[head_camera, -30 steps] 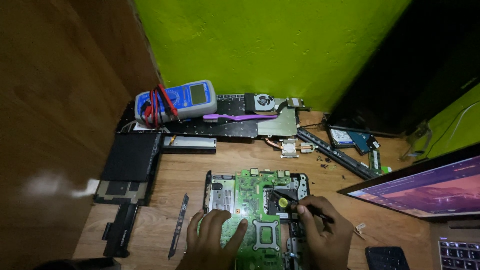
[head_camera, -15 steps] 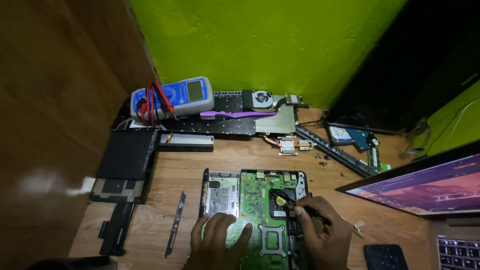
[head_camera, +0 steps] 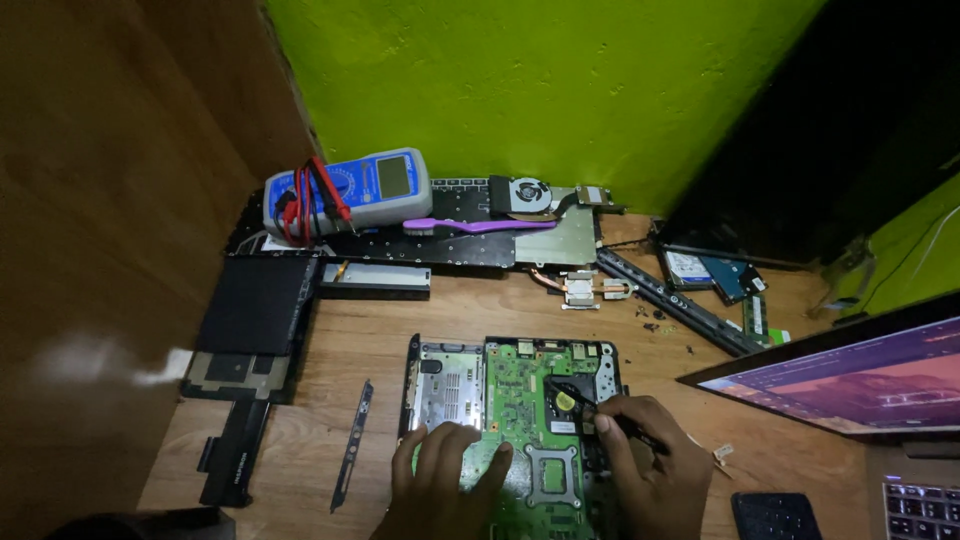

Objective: Installing a cooling fan into a laptop chassis and adjusting motherboard components using a small tool.

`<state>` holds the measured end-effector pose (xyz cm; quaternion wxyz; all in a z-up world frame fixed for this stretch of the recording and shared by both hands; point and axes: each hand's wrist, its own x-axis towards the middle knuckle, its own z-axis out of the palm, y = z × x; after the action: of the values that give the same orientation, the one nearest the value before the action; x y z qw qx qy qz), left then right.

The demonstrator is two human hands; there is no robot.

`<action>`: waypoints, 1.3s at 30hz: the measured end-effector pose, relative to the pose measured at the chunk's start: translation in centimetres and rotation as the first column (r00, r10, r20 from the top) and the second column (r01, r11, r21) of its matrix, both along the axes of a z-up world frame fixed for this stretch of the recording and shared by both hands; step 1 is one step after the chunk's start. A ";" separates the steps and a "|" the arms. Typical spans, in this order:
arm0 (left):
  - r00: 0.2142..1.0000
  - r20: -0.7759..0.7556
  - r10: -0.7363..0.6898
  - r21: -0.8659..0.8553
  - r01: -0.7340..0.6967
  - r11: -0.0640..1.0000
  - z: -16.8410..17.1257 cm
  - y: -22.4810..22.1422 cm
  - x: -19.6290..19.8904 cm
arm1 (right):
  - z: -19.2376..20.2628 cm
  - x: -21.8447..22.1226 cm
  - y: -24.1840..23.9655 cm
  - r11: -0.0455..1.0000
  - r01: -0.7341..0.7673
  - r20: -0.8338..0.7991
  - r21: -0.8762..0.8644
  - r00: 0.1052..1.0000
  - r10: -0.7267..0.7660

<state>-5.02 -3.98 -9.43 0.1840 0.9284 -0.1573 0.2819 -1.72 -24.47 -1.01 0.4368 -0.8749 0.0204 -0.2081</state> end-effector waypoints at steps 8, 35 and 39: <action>0.997 -0.028 -0.078 0.028 0.079 0.996 0.3 0.1 0.1 | 0.8 -0.1 0.3 1.000 0.003 -0.002 -0.009 1.000 -0.003; 0.960 -0.024 -0.279 0.146 0.279 0.949 5.7 1.4 1.3 | 1.8 -0.6 0.7 0.998 -0.049 0.059 0.048 0.997 0.047; 0.848 -0.417 -0.327 0.160 0.423 0.892 3.5 1.9 1.9 | 1.2 -0.5 0.4 0.997 -0.041 0.028 0.068 0.999 0.040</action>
<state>-3.10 -2.08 -5.94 0.1462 0.9313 -0.3319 0.0337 -2.26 -24.03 0.22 0.4711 -0.8567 0.0040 -0.2100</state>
